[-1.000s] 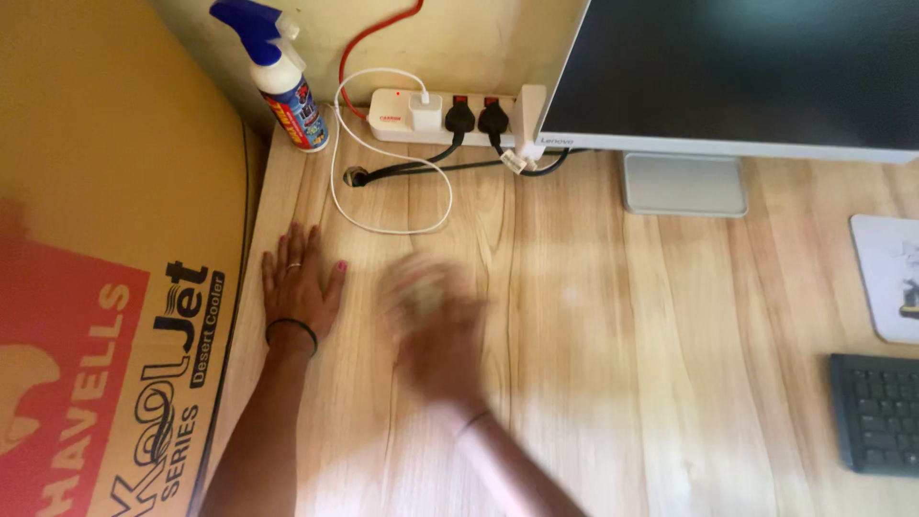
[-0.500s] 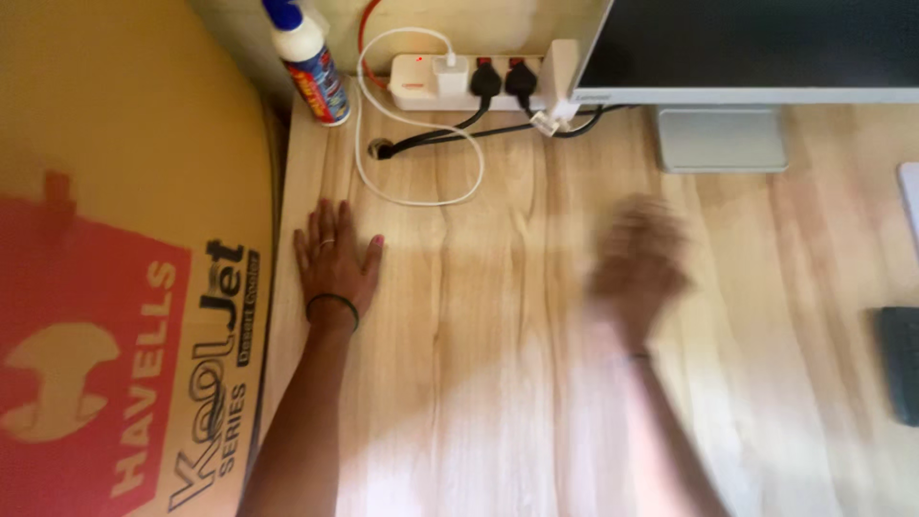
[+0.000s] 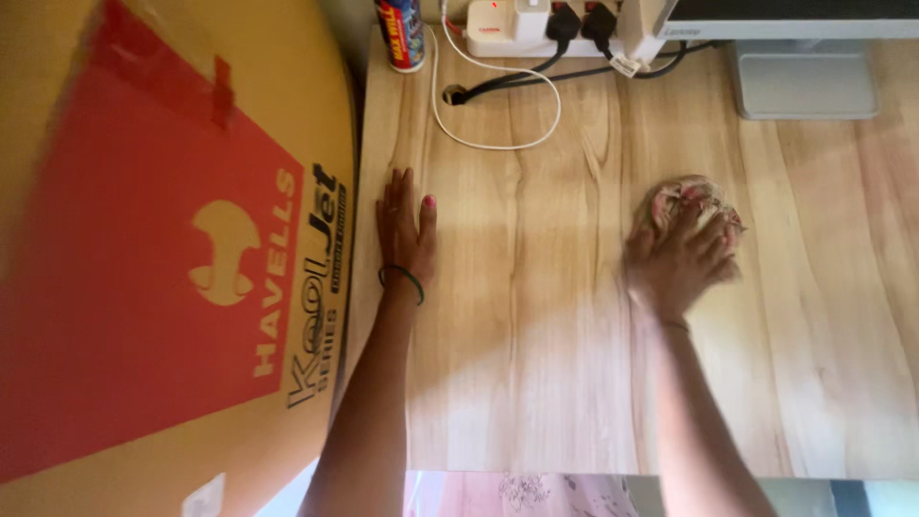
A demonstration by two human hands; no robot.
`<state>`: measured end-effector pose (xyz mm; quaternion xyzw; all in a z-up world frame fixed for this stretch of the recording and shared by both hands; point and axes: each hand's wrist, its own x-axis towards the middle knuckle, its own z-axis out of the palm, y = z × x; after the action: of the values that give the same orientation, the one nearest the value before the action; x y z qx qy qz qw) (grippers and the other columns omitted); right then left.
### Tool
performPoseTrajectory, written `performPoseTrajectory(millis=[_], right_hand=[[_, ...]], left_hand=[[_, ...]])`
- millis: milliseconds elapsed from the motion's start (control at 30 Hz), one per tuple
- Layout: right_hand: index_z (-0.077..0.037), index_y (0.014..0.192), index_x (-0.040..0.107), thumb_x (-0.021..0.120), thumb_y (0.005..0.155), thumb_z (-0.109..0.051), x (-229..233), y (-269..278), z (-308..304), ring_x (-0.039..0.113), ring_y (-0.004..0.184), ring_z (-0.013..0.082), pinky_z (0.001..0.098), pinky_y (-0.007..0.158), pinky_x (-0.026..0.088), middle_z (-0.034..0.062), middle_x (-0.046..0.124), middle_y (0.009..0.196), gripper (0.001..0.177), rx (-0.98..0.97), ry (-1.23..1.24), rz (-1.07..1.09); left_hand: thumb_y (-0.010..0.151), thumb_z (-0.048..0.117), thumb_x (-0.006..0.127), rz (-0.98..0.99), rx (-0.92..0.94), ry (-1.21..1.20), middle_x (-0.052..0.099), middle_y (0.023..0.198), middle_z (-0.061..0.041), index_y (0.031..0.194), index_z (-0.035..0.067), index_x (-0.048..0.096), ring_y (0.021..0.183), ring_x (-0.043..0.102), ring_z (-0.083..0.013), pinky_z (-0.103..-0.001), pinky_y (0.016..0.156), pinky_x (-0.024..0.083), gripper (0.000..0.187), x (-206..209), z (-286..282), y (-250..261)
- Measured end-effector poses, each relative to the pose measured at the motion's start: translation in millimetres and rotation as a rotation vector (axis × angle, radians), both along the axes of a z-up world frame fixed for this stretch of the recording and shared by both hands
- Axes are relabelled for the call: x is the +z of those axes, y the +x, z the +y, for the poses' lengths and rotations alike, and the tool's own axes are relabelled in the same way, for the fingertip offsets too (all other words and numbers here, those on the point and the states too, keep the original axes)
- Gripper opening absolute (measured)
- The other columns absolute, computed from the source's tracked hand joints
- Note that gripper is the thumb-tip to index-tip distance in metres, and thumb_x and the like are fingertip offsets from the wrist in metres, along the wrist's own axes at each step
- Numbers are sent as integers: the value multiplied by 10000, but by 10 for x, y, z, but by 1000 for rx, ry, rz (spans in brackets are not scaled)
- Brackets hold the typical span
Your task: The person wipes a computer monitor screen with a cloth, then wipes the wooden desk surface around the monitor, keyboard, and mouse. The person uses a cloth to clean the surfaces.
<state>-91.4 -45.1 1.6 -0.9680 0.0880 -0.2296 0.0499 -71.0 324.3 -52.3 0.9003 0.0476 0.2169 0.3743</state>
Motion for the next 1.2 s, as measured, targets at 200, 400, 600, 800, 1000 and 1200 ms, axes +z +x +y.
performPoseTrajectory(millis=[200, 400, 600, 800, 1000, 1200], right_hand=[[-115, 1655, 291, 461, 1067, -357, -484, 23, 2415, 178, 1617, 452, 715, 1251, 139, 96, 287, 1708, 658, 528, 180, -50], [-54, 1599, 293, 549, 950, -481, -78, -505, 3049, 165, 1549, 405, 592, 1248, 105, 200, 245, 1663, 818, 851, 117, 179], [-125, 1227, 567, 590, 997, -318, 49, -1426, 1798, 468, 1286, 293, 499, 1077, 367, 114, 555, 1325, 302, 844, 218, -16], [-122, 1185, 611, 600, 1037, -253, 598, -915, 409, 643, 975, 173, 377, 848, 523, 74, 660, 1157, 198, 27, -25, -63], [-149, 1342, 573, 573, 991, -240, 378, -1155, 2010, 585, 1207, 293, 492, 1017, 471, 140, 587, 1352, 362, 340, -11, -18], [-104, 1316, 587, 539, 965, -134, 154, -1779, 1846, 582, 1146, 265, 462, 972, 479, 131, 592, 1300, 356, 488, 71, -112]], left_hand=[[1112, 482, 307, -100, -62, -698, 359, 1657, -201, 1586, 15, 325, 1556, 315, -346, -423, 1266, 231, 666, 162, 196, 38], [1101, 462, 267, 33, 5, -337, 348, 1638, -217, 1579, -4, 321, 1522, 335, -349, -425, 1242, 273, 670, 407, 353, -262], [1082, 404, 405, 102, -91, 149, 352, 1617, -247, 1510, 1, 433, 1513, 304, -381, -484, 1237, 201, 589, 434, 267, -547], [1027, 306, 542, 43, -172, 135, 416, 1584, -229, 1500, -15, 442, 1486, 344, -380, -493, 1250, 207, 581, 401, 260, -710], [1050, 309, 515, -21, -173, 53, 473, 1564, -219, 1492, 0, 468, 1480, 404, -373, -471, 1268, 243, 541, 389, 305, -699], [1054, 336, 440, 77, -237, 165, 388, 1625, -218, 1530, -12, 421, 1523, 327, -355, -470, 1274, 199, 590, 467, 342, -805]])
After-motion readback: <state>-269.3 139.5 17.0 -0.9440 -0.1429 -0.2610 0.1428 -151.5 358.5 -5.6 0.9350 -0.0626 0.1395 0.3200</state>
